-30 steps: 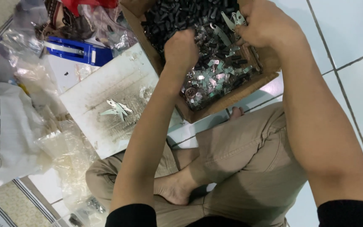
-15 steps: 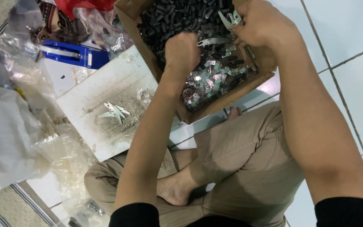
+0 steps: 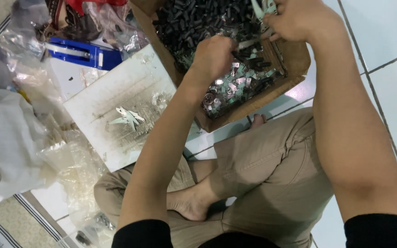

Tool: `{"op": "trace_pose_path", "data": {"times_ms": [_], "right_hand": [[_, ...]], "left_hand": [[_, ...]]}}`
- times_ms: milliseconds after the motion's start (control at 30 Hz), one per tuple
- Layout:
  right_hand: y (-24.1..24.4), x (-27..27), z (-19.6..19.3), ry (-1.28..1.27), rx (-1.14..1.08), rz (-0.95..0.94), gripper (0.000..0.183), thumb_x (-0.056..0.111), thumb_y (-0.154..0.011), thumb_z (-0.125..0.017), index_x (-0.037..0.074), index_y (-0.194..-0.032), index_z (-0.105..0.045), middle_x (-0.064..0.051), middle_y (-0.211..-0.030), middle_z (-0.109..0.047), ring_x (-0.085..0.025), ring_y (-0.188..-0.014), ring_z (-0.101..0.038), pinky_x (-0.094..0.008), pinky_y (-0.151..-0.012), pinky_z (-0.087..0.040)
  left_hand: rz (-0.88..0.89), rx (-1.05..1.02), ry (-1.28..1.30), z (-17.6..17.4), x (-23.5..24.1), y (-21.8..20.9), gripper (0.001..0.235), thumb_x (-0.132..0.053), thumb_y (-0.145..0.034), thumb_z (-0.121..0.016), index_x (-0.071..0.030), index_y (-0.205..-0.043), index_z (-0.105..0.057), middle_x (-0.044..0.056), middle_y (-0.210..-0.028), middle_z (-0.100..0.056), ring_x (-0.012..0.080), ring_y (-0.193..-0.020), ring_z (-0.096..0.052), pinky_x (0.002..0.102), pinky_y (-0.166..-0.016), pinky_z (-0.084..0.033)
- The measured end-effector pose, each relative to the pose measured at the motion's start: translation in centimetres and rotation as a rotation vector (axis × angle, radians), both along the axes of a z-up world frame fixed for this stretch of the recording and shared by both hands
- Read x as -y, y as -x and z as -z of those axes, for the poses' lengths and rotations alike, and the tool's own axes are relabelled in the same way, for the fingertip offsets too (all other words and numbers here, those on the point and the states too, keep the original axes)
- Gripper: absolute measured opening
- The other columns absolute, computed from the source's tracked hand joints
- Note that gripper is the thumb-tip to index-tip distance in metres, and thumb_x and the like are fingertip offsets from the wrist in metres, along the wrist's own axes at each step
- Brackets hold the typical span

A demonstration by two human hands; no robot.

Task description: The person sits on the floor and sorts small metal hardware pieces from a cardboard box onto a white board. They pick up individual pieces, place them on the board, and occasionally wipe the board with their hands. The person also handles a plastic bag containing similar hardware.

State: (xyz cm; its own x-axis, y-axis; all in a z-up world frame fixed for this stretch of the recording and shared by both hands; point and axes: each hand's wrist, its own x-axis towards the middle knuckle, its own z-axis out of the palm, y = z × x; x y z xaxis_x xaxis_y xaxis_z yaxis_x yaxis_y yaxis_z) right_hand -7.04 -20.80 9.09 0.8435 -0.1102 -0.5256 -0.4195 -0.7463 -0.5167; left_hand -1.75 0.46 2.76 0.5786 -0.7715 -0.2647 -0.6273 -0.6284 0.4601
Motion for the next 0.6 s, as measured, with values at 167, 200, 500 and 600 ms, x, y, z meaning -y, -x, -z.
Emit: {"op": "trace_pose_path", "data": {"times_ms": [167, 200, 500, 600], "right_hand": [[0.3, -0.2, -2.4, -0.087, 0.044, 0.029, 0.041, 0.019, -0.111, -0.047, 0.005, -0.149, -0.045, -0.016, -0.147, -0.056, -0.032, -0.087, -0.074, -0.050, -0.087, -0.048], [0.7, 0.0, -1.9, -0.085, 0.038, 0.026, 0.041, 0.019, -0.111, -0.047, 0.005, -0.149, -0.045, -0.016, -0.147, -0.056, -0.032, -0.087, -0.074, -0.050, -0.087, -0.048], [1.1, 1.3, -1.1, -0.225, 0.069, 0.218, 0.042, 0.015, -0.120, -0.055, 0.012, -0.084, -0.033, -0.003, -0.073, -0.031, -0.026, -0.092, -0.080, -0.034, -0.070, -0.060], [1.1, 1.2, -2.4, -0.242, 0.052, 0.211, 0.043, 0.023, -0.119, -0.051, 0.013, -0.080, -0.036, -0.007, -0.097, -0.076, -0.021, -0.096, -0.079, -0.031, -0.078, -0.052]], "left_hand": [[0.187, 0.342, -0.112, 2.7, 1.9, -1.1, 0.067, 0.007, -0.078, -0.071, -0.022, -0.137, -0.058, 0.004, -0.072, -0.071, 0.0231, -0.055, -0.068, 0.038, -0.043, -0.055], [0.183, 0.336, -0.111, 1.7, 1.9, -0.5, 0.067, 0.007, -0.078, -0.071, -0.022, -0.137, -0.058, 0.004, -0.072, -0.071, 0.0231, -0.055, -0.068, 0.038, -0.043, -0.055], [-0.116, 0.407, -0.625, 1.8, 2.4, 0.0, 0.091, 0.006, -0.088, -0.066, -0.007, -0.164, -0.018, -0.007, -0.056, -0.059, 0.0080, -0.045, -0.047, 0.028, -0.037, -0.035], [-0.192, 0.604, -0.414, 2.2, 2.7, -0.2, 0.069, -0.004, -0.085, -0.071, -0.011, -0.150, -0.048, -0.004, -0.066, -0.068, 0.0135, -0.055, -0.064, 0.032, -0.040, -0.048]]}}
